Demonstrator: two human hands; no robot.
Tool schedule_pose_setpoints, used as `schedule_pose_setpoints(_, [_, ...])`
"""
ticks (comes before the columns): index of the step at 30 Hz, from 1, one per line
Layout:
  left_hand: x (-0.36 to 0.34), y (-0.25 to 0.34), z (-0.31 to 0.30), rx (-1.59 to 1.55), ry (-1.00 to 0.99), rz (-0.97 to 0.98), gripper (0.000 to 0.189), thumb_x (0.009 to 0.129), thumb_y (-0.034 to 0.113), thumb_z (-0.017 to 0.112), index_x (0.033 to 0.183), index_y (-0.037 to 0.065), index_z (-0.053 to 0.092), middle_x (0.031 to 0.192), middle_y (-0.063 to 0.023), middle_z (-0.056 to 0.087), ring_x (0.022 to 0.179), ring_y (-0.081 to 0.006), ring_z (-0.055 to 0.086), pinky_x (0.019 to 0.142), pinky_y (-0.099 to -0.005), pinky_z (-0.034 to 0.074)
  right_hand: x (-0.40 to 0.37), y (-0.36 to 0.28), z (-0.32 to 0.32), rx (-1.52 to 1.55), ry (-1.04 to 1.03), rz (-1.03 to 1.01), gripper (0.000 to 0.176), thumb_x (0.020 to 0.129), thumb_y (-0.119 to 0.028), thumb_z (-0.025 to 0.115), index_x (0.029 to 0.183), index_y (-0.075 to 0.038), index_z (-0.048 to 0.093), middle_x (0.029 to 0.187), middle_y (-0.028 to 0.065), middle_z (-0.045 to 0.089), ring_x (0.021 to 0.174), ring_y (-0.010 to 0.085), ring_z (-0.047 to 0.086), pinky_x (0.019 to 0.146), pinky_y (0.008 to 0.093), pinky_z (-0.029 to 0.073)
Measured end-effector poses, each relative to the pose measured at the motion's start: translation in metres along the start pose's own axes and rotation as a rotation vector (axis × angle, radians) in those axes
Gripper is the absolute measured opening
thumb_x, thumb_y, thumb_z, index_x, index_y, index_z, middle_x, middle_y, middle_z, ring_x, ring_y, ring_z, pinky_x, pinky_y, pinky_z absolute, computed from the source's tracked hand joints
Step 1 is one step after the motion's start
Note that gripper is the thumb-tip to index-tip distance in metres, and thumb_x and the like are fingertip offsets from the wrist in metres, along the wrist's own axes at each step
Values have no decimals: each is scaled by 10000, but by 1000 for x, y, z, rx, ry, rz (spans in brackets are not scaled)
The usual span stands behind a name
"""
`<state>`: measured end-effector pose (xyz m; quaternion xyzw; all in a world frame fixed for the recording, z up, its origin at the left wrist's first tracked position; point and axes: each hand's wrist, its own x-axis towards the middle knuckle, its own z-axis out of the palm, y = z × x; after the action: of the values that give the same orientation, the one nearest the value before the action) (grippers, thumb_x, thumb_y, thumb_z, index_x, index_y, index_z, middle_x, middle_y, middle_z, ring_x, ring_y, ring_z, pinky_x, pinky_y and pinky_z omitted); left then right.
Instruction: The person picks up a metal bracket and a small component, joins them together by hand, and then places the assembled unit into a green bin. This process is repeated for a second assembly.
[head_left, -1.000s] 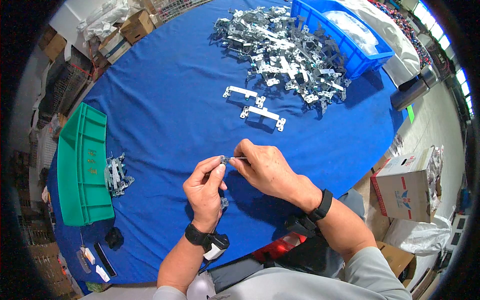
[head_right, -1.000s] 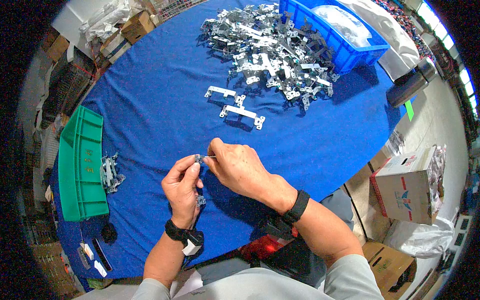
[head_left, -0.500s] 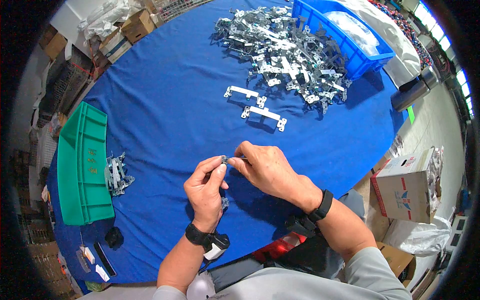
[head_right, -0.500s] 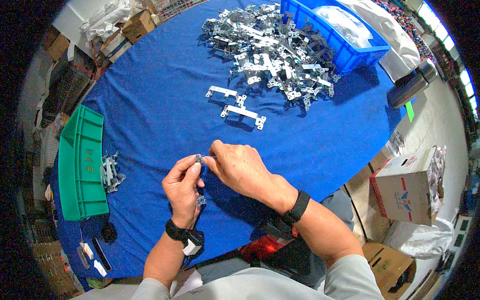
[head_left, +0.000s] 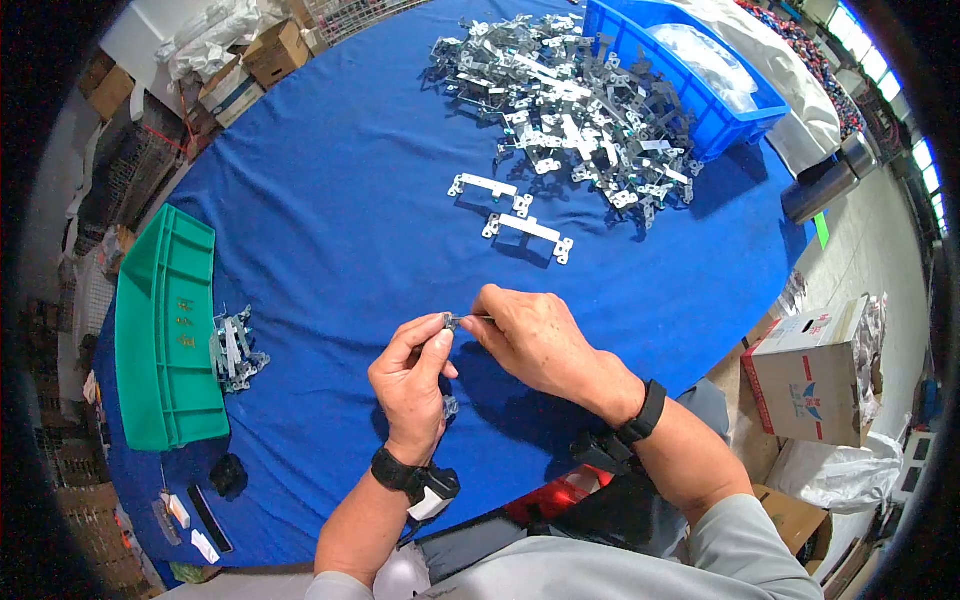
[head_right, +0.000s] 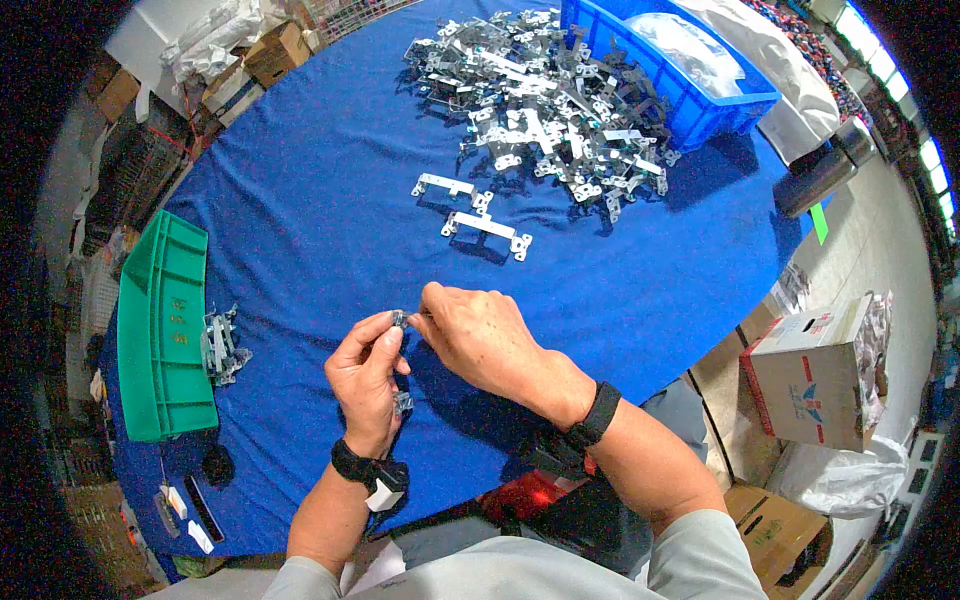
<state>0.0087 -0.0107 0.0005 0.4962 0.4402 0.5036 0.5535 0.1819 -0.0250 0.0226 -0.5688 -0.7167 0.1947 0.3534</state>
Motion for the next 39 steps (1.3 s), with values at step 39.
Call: schedule_pose_setpoints(39, [-1,4,2,-38,-6,-14,193,900,-15,657,1084,-11,714,1032,-92,715,648,-55,580,502,-178,449,-3,-5,4,8,100,-125,141,876,-77,679,937,-25,563,795,135,606,668,335,625,543,421,478])
